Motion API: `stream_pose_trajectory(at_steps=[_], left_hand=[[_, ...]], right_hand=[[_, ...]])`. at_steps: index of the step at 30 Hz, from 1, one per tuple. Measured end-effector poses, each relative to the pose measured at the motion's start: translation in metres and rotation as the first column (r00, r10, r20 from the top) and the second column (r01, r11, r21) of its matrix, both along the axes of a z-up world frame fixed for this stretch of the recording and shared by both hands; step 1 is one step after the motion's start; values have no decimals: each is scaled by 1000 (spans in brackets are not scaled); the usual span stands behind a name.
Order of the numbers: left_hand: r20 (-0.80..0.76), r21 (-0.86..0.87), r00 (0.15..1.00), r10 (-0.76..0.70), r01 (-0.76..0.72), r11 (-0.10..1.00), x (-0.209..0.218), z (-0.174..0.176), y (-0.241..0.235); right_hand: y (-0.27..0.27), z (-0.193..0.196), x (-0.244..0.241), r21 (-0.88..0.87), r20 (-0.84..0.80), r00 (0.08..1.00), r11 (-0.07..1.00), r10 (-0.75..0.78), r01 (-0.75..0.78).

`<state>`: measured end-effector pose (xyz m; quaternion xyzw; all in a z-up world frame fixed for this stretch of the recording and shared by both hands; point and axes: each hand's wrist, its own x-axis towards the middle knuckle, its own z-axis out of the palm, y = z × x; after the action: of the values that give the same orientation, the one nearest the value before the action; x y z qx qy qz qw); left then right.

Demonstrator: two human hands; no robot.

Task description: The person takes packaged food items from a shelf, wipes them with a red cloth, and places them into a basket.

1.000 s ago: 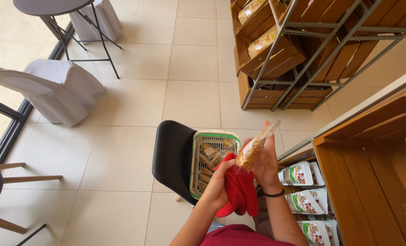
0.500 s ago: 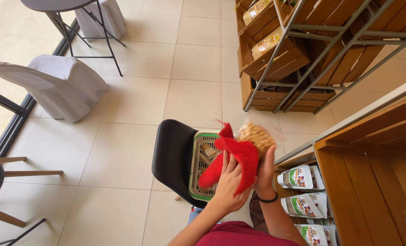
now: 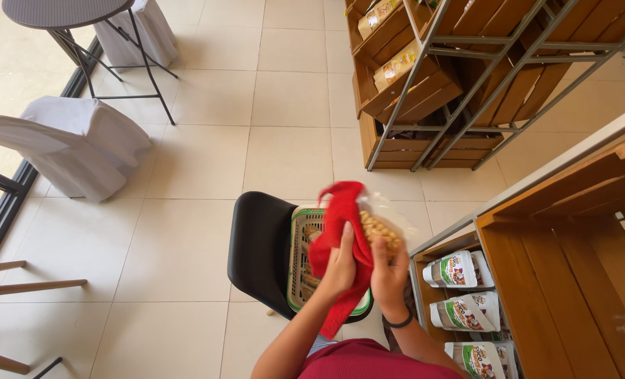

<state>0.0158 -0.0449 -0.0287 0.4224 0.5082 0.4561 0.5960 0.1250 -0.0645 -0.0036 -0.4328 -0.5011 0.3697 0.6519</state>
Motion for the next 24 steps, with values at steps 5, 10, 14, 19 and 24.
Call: stream_pose_trajectory(at_steps=[5, 10, 14, 19, 24], left_hand=[[518, -46, 853, 66, -49, 998, 25, 15, -8], [617, -272, 766, 180, -7, 962, 14, 7, 8], [622, -271, 750, 223, -61, 961, 10, -56, 24], [-92, 58, 987, 134, -129, 990, 1, -75, 22], [-234, 225, 941, 245, -193, 955, -19, -33, 9]], right_hand=[[14, 36, -2, 181, -28, 999, 982, -46, 50], [7, 91, -9, 466, 541, 808, 883, -235, -55], [-3, 98, -5, 97, 627, 771, 993, -113, 67], [-8, 81, -1, -18, 579, 816, 1000, 13, -3], [-7, 78, 8, 7, 608, 794, 1000, -3, -1]])
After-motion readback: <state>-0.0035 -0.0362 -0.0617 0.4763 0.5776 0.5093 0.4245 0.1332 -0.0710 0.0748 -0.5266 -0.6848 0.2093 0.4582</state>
